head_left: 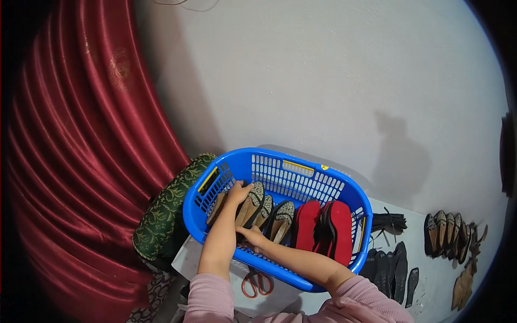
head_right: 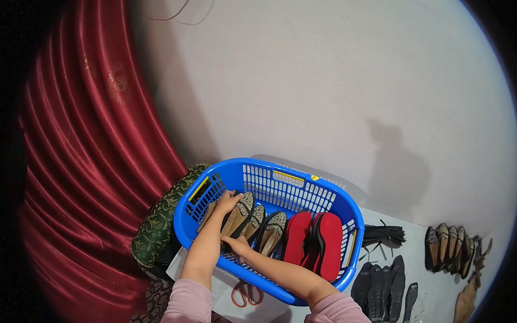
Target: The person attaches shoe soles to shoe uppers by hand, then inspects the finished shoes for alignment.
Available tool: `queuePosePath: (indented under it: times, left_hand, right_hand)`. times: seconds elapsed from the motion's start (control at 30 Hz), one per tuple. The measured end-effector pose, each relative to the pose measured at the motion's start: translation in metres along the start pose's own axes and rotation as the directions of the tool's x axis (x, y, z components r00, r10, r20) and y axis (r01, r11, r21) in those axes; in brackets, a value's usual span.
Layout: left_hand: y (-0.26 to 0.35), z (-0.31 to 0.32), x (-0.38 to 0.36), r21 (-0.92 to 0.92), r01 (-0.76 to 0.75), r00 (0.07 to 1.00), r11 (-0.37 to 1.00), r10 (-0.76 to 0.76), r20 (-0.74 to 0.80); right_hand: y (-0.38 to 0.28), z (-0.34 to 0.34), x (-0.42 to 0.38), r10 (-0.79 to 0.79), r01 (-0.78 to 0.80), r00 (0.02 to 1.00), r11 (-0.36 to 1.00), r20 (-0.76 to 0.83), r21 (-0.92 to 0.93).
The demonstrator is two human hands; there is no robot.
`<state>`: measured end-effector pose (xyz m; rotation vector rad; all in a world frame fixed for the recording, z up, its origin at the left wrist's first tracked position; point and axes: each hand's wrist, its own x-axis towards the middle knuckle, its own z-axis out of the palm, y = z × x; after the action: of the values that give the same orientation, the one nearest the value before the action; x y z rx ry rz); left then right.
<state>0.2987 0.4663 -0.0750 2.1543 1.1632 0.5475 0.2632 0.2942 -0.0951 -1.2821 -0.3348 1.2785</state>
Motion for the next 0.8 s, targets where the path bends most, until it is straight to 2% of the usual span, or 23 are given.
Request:
queuePosePath:
  times: [0.03, 0.1, 0.17, 0.23, 0.3, 0.33, 0.4, 0.43, 0.47, 0.6, 0.7, 0.73, 0.8]
  left_hand:
    - [0.021, -0.019, -0.015, 0.077, -0.018, 0.999, 0.997, 0.02, -0.027]
    - [0.049, -0.042, -0.024, 0.163, -0.022, 0.994, 0.986, 0.039, -0.105]
    - [0.065, -0.058, -0.027, -0.007, 0.022, 0.979, 1.0, -0.023, -0.204]
    - [0.067, -0.063, -0.027, 0.017, -0.066, 0.948, 0.998, 0.068, -0.311]
    - [0.064, -0.065, -0.027, 0.07, -0.12, 0.908, 0.99, 0.138, -0.396]
    - [0.064, -0.065, -0.027, 0.112, -0.136, 0.889, 0.984, 0.171, -0.425]
    - [0.063, -0.066, -0.026, 0.152, -0.168, 0.862, 0.974, 0.22, -0.457]
    - [0.062, -0.066, -0.026, 0.16, -0.179, 0.856, 0.971, 0.234, -0.461]
    - [0.061, -0.066, -0.026, 0.167, -0.191, 0.848, 0.967, 0.249, -0.467]
    - [0.068, -0.072, -0.032, 0.187, -0.276, 0.795, 0.943, 0.333, -0.507]
    - [0.076, -0.086, -0.039, 0.105, -0.401, 0.74, 0.91, 0.389, -0.549]
    - [0.079, -0.091, -0.043, 0.03, -0.432, 0.733, 0.901, 0.37, -0.571]
    - [0.081, -0.105, -0.056, -0.118, -0.496, 0.725, 0.86, 0.336, -0.601]
  right_hand:
    - [0.004, -0.003, 0.001, -0.033, 0.032, 0.999, 0.999, 0.031, 0.028]
    - [0.005, -0.007, 0.003, -0.011, 0.011, 1.0, 0.994, -0.001, -0.106]
    - [-0.005, -0.004, -0.001, -0.022, 0.019, 1.0, 0.983, -0.015, -0.18]
    - [-0.02, 0.002, -0.019, -0.05, 0.045, 0.999, 0.978, -0.016, -0.204]
    - [-0.023, 0.003, -0.012, -0.062, 0.029, 0.994, 0.941, -0.089, -0.336]
    - [-0.019, 0.003, -0.008, -0.07, 0.015, 0.99, 0.917, -0.124, -0.398]
    - [0.015, -0.015, 0.041, -0.184, 0.136, 0.983, 0.799, -0.024, -0.585]
    - [0.004, -0.011, 0.035, -0.236, 0.199, 0.971, 0.722, 0.034, -0.663]
    - [-0.012, -0.021, 0.025, -0.025, 0.039, 0.999, 0.613, 0.03, -0.789]
    - [-0.054, -0.028, -0.006, 0.202, -0.172, 0.978, 0.637, -0.052, -0.751]
    - [-0.085, -0.039, -0.025, 0.22, -0.028, 0.968, 0.57, 0.12, -0.821]
    - [-0.08, -0.047, -0.014, 0.092, 0.164, 0.963, 0.55, 0.254, -0.819]
    - [-0.098, -0.068, -0.031, 0.052, 0.313, 0.927, 0.437, 0.371, -0.843]
